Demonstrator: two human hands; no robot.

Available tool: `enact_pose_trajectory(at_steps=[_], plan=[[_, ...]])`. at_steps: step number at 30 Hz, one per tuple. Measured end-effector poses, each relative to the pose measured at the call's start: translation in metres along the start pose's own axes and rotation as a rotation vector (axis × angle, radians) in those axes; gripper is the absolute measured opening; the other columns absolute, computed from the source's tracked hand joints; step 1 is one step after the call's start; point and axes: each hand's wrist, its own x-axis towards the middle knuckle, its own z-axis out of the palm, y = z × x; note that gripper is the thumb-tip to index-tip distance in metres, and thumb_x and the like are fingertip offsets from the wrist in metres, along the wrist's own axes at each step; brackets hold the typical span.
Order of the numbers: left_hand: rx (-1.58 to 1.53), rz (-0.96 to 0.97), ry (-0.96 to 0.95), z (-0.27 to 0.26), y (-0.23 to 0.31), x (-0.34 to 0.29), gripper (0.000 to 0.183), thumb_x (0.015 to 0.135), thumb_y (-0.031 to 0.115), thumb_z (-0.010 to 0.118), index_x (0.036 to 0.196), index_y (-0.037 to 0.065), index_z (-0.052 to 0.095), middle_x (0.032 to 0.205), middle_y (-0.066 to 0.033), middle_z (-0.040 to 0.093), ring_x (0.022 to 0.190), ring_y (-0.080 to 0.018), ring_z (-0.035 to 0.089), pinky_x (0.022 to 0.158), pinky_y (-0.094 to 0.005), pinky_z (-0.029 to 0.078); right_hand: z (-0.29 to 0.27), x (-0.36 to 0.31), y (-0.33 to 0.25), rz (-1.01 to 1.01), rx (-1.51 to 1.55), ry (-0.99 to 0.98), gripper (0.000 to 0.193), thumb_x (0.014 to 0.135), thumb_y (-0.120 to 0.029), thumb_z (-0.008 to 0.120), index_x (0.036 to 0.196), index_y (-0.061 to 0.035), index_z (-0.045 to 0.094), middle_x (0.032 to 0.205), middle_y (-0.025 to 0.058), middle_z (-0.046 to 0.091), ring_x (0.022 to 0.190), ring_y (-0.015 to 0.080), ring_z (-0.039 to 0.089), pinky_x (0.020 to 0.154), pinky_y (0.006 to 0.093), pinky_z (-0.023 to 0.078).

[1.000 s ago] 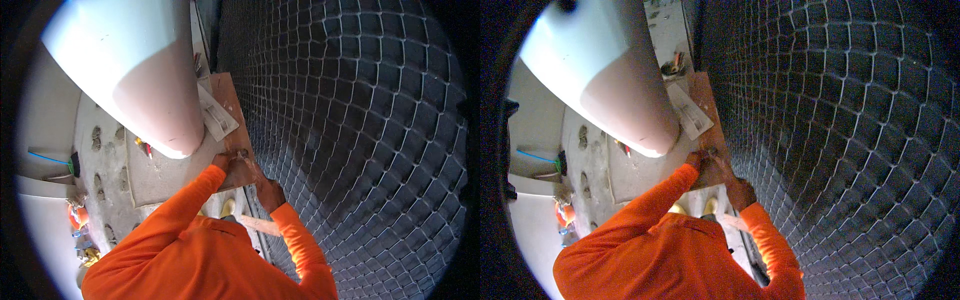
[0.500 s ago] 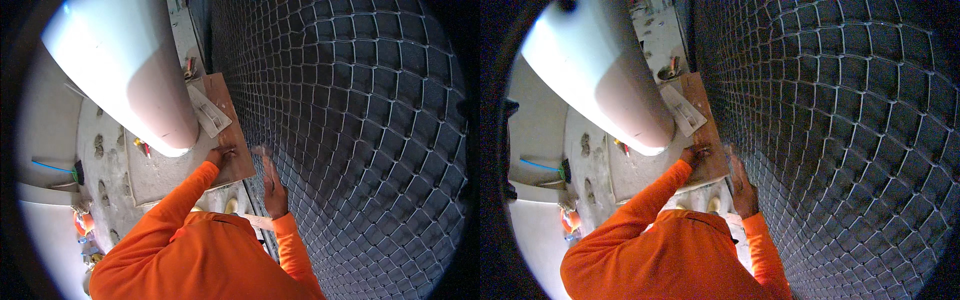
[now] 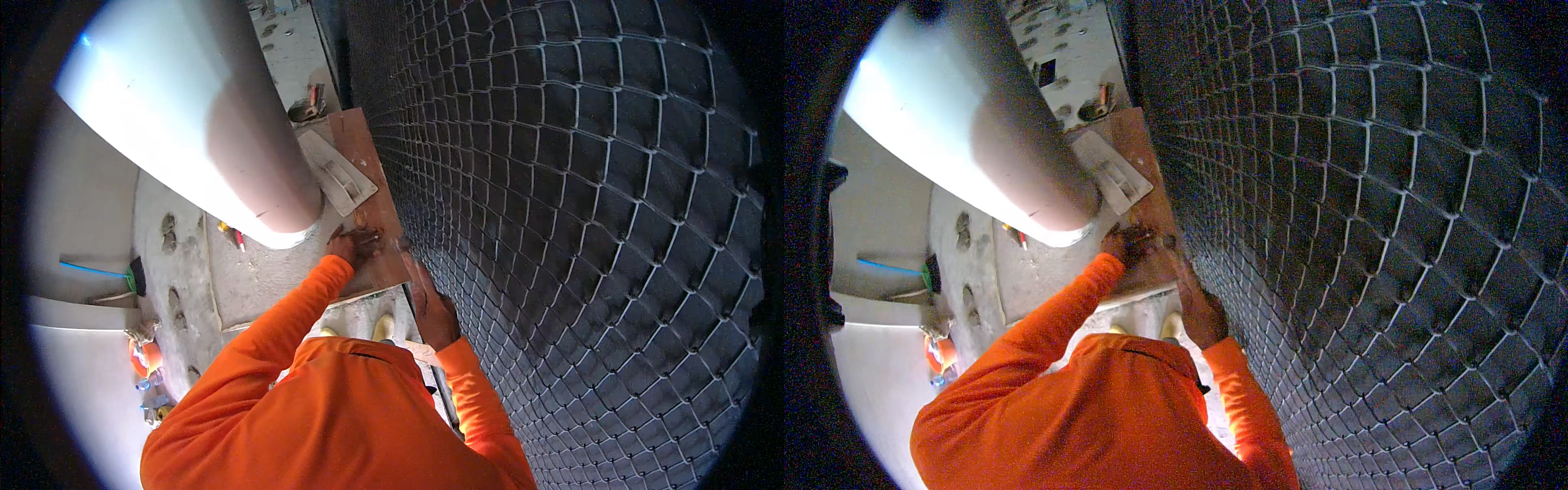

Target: The person positions a wooden plank against a mesh-covered wall and uses a hammer to secure it. They then mix a cement-like substance in a bucket and apply it to the wall using a trowel.

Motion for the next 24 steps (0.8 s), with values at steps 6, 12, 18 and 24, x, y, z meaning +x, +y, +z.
enact_pose_trajectory(at_steps=[6, 12, 18, 24], plan=[[0.024, -0.255, -0.107, -0.035, 0.025, -0.008, 0.042, 0.098, 0.056, 0.045, 0.130, 0.037, 0.063, 0.145, 0.0113, 0.054, 0.125, -0.0108, 0.058, 0.124, -0.0491, 0.009, 0.011, 0.042, 0.001, -0.011, 0.105, -0.086, 0.047, 0.105, -0.019, 0.044, 0.149, -0.0055, 0.035, 0.133, 0.0183, 0.060, 0.113, 0.0446, 0.059, 0.087, 0.0480, 0.053], [-0.024, -0.264, -0.039, -0.035, 0.027, -0.017, 0.037, 0.100, 0.052, 0.043, 0.129, 0.041, 0.063, 0.143, 0.0104, 0.055, 0.123, -0.0102, 0.059, 0.123, -0.0528, 0.001, -0.001, 0.060, -0.009, 0.202, -0.169, -0.415, 0.047, 0.104, -0.018, 0.042, 0.149, -0.0080, 0.036, 0.129, 0.0251, 0.060, 0.107, 0.0446, 0.062, 0.081, 0.0484, 0.055], [0.007, -0.219, -0.030, -0.029, 0.026, -0.016, 0.036, 0.101, 0.046, 0.041, 0.130, 0.042, 0.062, 0.139, 0.0046, 0.060, 0.128, -0.0079, 0.055, 0.120, -0.0590, -0.004, -0.012, 0.067, -0.022, 0.048, -0.146, -0.317, 0.056, 0.099, -0.013, 0.050, 0.153, -0.0132, 0.032, 0.111, 0.0249, 0.068, 0.086, 0.0433, 0.068, 0.070, 0.0481, 0.056], [-0.029, -0.182, -0.033, -0.034, 0.027, -0.016, 0.038, 0.102, 0.045, 0.039, 0.133, 0.038, 0.061, 0.140, 0.0038, 0.059, 0.129, -0.0093, 0.055, 0.120, -0.0610, -0.004, -0.008, 0.072, -0.017, -0.144, -0.075, -0.110, 0.064, 0.097, -0.009, 0.051, 0.155, -0.0168, 0.027, 0.107, 0.0223, 0.069, 0.072, 0.0397, 0.067, 0.061, 0.0461, 0.055]])
